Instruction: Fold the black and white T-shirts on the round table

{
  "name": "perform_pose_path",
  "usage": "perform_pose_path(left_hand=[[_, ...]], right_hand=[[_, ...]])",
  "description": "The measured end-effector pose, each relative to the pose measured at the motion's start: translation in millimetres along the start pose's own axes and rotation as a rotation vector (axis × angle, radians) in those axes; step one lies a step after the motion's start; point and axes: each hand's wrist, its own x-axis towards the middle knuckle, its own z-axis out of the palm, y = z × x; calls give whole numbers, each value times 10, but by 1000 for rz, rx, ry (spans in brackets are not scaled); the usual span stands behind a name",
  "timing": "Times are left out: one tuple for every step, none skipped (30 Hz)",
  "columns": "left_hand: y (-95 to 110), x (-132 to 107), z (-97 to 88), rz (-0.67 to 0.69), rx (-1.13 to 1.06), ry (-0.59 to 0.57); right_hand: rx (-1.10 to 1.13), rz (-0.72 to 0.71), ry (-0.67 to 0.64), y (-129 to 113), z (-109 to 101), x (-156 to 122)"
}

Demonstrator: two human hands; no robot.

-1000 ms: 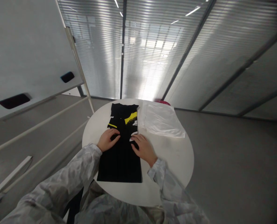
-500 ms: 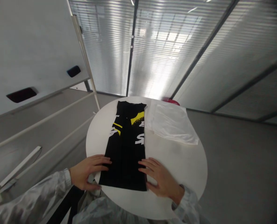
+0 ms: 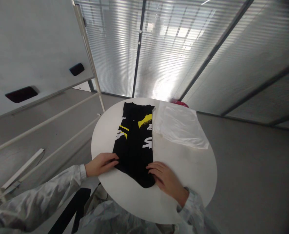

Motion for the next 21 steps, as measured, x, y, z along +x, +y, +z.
perform_pose_path(left_hand=[[-32,65,20,-81,-62,55],[-69,135,39,-155,-128,110],[-109,207,55,-217,-196,155],[-148,273,68,-269,-264,189],[-183,330,75,-322,-325,215],[-211,374,77,-374,-379,235],[-230,404,75,-418,-426,245],[-239,419,71,-443,-463,238],[-239,422,65,-444,-488,219],[-232,417,58,-424,-504,196],[-221,407,52,-391,-512,167],[-208,393,45,-357,-509,145],[-193,379,36,-332,-495,137],[-177,363,24,-316,-474,139],[-159,343,8,-306,-450,140],[-137,317,-10,-296,-428,126],[-111,283,-31,-285,-412,94],[-80,239,-49,-276,-403,37],[-44,186,-63,-275,-402,-47],[-3,126,-69,-283,-412,-148],[43,62,-66,-296,-433,-258]], right_hand=[[23,48,35,15,19,9],[39,104,76,32,41,13],[46,158,120,47,66,14],[42,199,168,60,92,13],[31,224,211,69,118,14],[16,236,243,73,144,21],[4,244,266,72,168,37],[0,265,284,66,190,63],[10,306,304,56,207,101],[37,361,325,44,218,148],[80,419,344,31,222,200],[134,468,360,19,219,251],[192,504,368,9,208,296],[246,525,365,-1,190,327],[290,532,354,-11,168,342],[323,533,336,-23,144,337],[344,532,312,-41,119,314],[356,529,275,-66,97,272],[365,526,223,-102,78,218],[372,523,152,-149,64,154],[379,519,68,-207,55,88]])
